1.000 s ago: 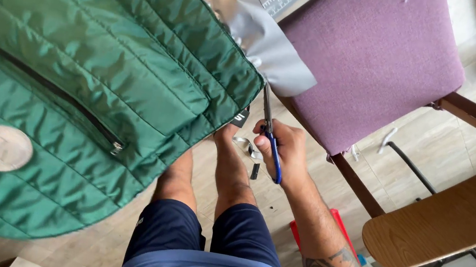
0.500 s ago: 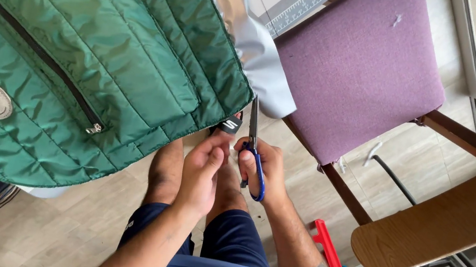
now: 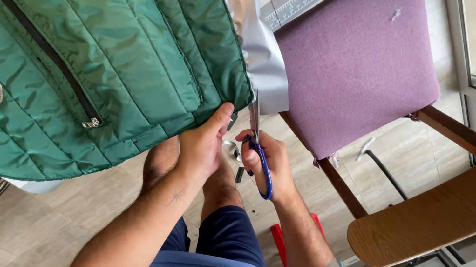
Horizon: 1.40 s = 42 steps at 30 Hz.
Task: Cutting excess fabric and sewing a border onto a quilted bag panel
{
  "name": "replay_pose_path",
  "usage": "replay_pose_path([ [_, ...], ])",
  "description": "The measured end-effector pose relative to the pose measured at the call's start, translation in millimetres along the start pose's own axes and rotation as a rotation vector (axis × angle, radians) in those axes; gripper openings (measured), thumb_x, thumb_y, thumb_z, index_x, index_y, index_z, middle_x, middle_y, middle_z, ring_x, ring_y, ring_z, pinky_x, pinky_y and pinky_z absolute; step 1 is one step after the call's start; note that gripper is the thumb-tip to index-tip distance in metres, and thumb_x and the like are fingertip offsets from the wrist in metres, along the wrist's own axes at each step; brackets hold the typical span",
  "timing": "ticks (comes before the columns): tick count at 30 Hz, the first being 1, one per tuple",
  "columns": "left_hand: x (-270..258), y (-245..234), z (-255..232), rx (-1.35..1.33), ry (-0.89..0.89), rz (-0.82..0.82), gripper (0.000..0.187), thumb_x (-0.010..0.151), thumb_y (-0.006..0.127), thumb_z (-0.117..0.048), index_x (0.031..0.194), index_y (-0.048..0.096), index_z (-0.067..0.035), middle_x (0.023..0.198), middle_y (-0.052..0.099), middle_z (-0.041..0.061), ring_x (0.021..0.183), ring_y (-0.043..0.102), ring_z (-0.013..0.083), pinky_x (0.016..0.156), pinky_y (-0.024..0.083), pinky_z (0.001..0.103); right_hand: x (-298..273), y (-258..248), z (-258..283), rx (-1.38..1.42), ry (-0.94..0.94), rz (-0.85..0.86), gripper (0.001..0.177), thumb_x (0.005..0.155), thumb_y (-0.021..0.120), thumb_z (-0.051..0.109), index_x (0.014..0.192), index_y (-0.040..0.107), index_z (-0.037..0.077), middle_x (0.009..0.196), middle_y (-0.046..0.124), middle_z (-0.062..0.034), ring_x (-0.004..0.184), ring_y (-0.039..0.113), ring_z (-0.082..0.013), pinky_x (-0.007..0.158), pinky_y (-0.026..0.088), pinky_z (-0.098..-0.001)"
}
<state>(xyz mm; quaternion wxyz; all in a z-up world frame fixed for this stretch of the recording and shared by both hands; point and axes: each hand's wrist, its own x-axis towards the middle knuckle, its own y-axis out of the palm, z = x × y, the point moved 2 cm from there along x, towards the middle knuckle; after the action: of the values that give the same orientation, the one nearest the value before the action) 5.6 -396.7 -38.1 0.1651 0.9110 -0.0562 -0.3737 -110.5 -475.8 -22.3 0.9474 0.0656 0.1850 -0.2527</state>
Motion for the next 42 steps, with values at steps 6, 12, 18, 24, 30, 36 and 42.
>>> replay_pose_path([
  [6, -14.4, 4.1, -24.1, 0.058, 0.024, -0.052, 0.017, 0.08, 0.086, 0.004, 0.089, 0.077, -0.006, 0.074, 0.072, 0.0, 0.07, 0.068, 0.007, 0.074, 0.06, 0.027, 2.4, -5.8, -1.8, -0.035, 0.045, -0.005, 0.056, 0.095, 0.065, 0.057, 0.093, 0.07, 0.002, 0.049, 0.054, -0.0011, 0.047, 0.05, -0.0098, 0.049, 0.043, -0.023],
  [12, -9.9, -21.8, 5.8, 0.035, -0.008, -0.038, 0.045, 0.079, 0.086, 0.006, 0.119, 0.073, -0.009, 0.111, 0.077, 0.002, 0.107, 0.07, 0.0136, 0.101, 0.06, 0.036, -5.2, -5.3, -5.7, -0.034, 0.08, -0.021, 0.051, 0.094, 0.07, 0.053, 0.087, 0.069, 0.002, 0.047, 0.051, -0.0005, 0.046, 0.048, -0.0084, 0.047, 0.042, -0.0228],
  [18, -9.3, -32.5, 8.8, -0.016, -0.004, 0.015, 0.051, 0.08, 0.085, 0.009, 0.126, 0.07, -0.009, 0.12, 0.075, 0.004, 0.114, 0.069, 0.017, 0.103, 0.058, 0.038, -14.2, -6.7, -7.5, -0.098, 0.072, -0.03, 0.044, 0.094, 0.073, 0.046, 0.085, 0.072, 0.003, 0.047, 0.05, -0.0034, 0.042, 0.045, -0.0097, 0.043, 0.041, -0.0223],
  [24, -15.4, -53.9, 18.0, 0.046, -0.008, 0.066, 0.062, 0.078, 0.084, 0.011, 0.133, 0.065, -0.009, 0.126, 0.072, 0.003, 0.12, 0.064, 0.0166, 0.107, 0.055, 0.041, -8.5, -4.4, 13.7, -0.066, 0.102, 0.023, 0.054, 0.089, 0.071, 0.06, 0.081, 0.069, 0.007, 0.052, 0.052, -0.0037, 0.046, 0.044, -0.0092, 0.044, 0.04, -0.0244],
  [30, -24.8, -73.1, 18.2, 0.163, 0.015, 0.117, 0.063, 0.075, 0.085, 0.011, 0.133, 0.064, -0.007, 0.127, 0.072, 0.005, 0.12, 0.063, 0.0168, 0.107, 0.055, 0.042, -14.4, -1.3, -3.4, -0.113, 0.067, 0.043, 0.053, 0.091, 0.069, 0.06, 0.077, 0.065, 0.009, 0.052, 0.049, -0.0054, 0.048, 0.045, -0.0126, 0.045, 0.04, -0.0267],
  [36, -31.7, -75.3, 15.6, 0.198, 0.013, 0.133, 0.061, 0.076, 0.085, 0.01, 0.131, 0.064, -0.005, 0.125, 0.072, 0.005, 0.119, 0.064, 0.0182, 0.107, 0.055, 0.044, -25.8, 12.6, -8.3, -0.088, 0.021, -0.062, 0.049, 0.095, 0.068, 0.053, 0.073, 0.063, 0.009, 0.046, 0.048, 0.0008, 0.043, 0.047, -0.0088, 0.043, 0.04, -0.0209],
  [42, -37.5, -74.3, 6.5, 0.24, 0.037, 0.179, 0.06, 0.074, 0.086, 0.008, 0.129, 0.065, -0.004, 0.121, 0.073, 0.003, 0.115, 0.064, 0.0161, 0.105, 0.055, 0.044, -36.0, 12.2, -18.8, -0.071, 0.024, -0.054, 0.052, 0.095, 0.065, 0.059, 0.073, 0.062, 0.012, 0.048, 0.053, -0.0004, 0.044, 0.053, -0.013, 0.044, 0.044, -0.0243],
])
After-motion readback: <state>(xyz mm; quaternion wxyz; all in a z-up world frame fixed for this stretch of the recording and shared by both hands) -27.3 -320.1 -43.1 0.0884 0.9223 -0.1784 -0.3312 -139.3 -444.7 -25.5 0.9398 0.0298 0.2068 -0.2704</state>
